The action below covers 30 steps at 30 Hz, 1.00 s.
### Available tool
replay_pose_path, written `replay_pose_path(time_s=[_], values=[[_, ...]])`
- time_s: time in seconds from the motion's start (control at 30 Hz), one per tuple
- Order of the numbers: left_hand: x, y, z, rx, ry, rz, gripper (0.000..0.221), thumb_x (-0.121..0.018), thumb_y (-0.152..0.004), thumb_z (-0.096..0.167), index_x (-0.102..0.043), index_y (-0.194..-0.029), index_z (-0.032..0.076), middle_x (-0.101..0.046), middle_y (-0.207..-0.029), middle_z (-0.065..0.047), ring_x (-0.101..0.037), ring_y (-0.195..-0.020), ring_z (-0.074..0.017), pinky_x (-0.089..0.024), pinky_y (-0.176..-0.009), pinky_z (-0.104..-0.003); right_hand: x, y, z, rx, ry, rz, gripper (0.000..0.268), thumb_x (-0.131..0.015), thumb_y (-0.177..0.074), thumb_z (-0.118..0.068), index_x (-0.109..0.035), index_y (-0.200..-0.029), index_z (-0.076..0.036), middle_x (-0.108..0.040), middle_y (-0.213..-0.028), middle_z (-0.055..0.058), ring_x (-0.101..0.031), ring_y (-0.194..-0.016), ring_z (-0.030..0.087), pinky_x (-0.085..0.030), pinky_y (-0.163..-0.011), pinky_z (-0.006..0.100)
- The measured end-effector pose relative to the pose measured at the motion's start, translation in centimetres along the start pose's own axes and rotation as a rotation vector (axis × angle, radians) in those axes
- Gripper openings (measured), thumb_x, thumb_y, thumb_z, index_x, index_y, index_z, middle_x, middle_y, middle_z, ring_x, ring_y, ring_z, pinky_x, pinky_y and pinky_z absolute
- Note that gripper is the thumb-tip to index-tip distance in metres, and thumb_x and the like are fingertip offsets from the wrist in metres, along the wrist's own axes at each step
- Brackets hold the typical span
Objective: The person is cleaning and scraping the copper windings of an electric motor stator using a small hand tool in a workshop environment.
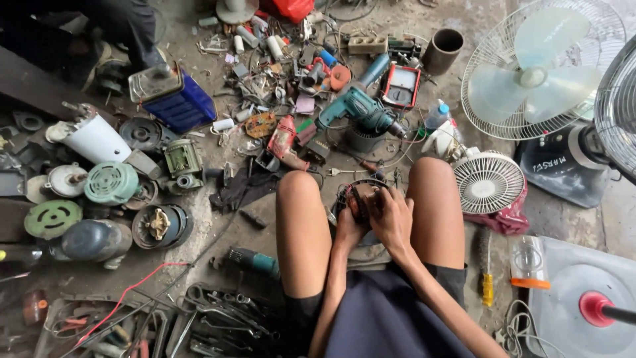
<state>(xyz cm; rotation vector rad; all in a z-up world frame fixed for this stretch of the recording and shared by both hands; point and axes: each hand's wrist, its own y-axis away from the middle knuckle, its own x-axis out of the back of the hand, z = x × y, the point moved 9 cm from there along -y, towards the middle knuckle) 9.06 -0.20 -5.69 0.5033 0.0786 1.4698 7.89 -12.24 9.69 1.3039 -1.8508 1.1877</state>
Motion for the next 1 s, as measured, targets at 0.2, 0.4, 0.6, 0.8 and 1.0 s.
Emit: replay_pose_path(time_s=[0.2, 0.4, 0.6, 0.8, 1.0], values=[[0.8, 1.8, 3.0, -0.051, 0.034, 0.039, 0.036, -0.086, -0.062, 0.025, -0.071, -0.079, -0.003, -0.068, -0.073, -0.022, -0.073, -0.081, -0.0367, -0.044, -0.061, -0.033, -2.6, -2.8, 0.4, 0.019, 0.011, 0.023, 0.035, -0.074, -0.088, -0.050, -0.056, -0.088, -0.019, -0.053, -0.084, 0.000, -0.061, -0.086, 0.023, -0.039, -0.079, 0.036], [0.0, 1.2, 0.7, 0.043, -0.026, -0.029, 0.038, -0.079, -0.072, 0.027, -0.075, -0.094, -0.003, -0.074, -0.090, -0.023, -0.071, -0.101, -0.0409, -0.054, -0.083, -0.050, -0.5, 0.6, 1.2, 0.001, -0.049, 0.029, 0.031, -0.076, -0.089, -0.045, -0.056, -0.084, -0.023, -0.049, -0.079, -0.003, -0.060, -0.082, 0.021, -0.040, -0.077, 0.034], [-1.3, 0.5, -0.6, 0.146, -0.085, -0.048, 0.050, -0.079, -0.065, 0.043, -0.075, -0.101, 0.007, -0.075, -0.101, -0.016, -0.070, -0.107, -0.0403, -0.055, -0.094, -0.052, -1.7, -5.2, -1.1, 0.029, -0.147, -0.086, 0.029, -0.084, -0.080, -0.037, -0.063, -0.089, -0.019, -0.056, -0.079, 0.000, -0.063, -0.082, 0.027, -0.041, -0.078, 0.041], [1.6, 4.7, 8.6, 0.071, 0.109, -0.042, 0.061, -0.083, -0.060, 0.049, -0.073, -0.096, 0.001, -0.074, -0.097, -0.019, -0.072, -0.102, -0.0375, -0.053, -0.088, -0.049, -0.9, -5.0, 4.3, -0.238, -0.642, -0.175, 0.024, -0.084, -0.090, -0.027, -0.066, -0.089, -0.011, -0.054, -0.070, 0.004, -0.055, -0.066, 0.016, -0.044, -0.061, 0.030], [3.1, 5.9, 10.9, -0.023, 0.353, -0.015, 0.036, -0.084, -0.071, 0.041, -0.078, -0.082, 0.008, -0.072, -0.074, -0.012, -0.067, -0.074, -0.0210, -0.053, -0.080, -0.030, 0.9, -4.3, 5.9, -0.357, -0.862, -0.152, 0.024, -0.079, -0.098, -0.022, -0.062, -0.102, -0.006, -0.057, -0.086, 0.007, -0.058, -0.074, 0.016, -0.050, -0.062, 0.028]])
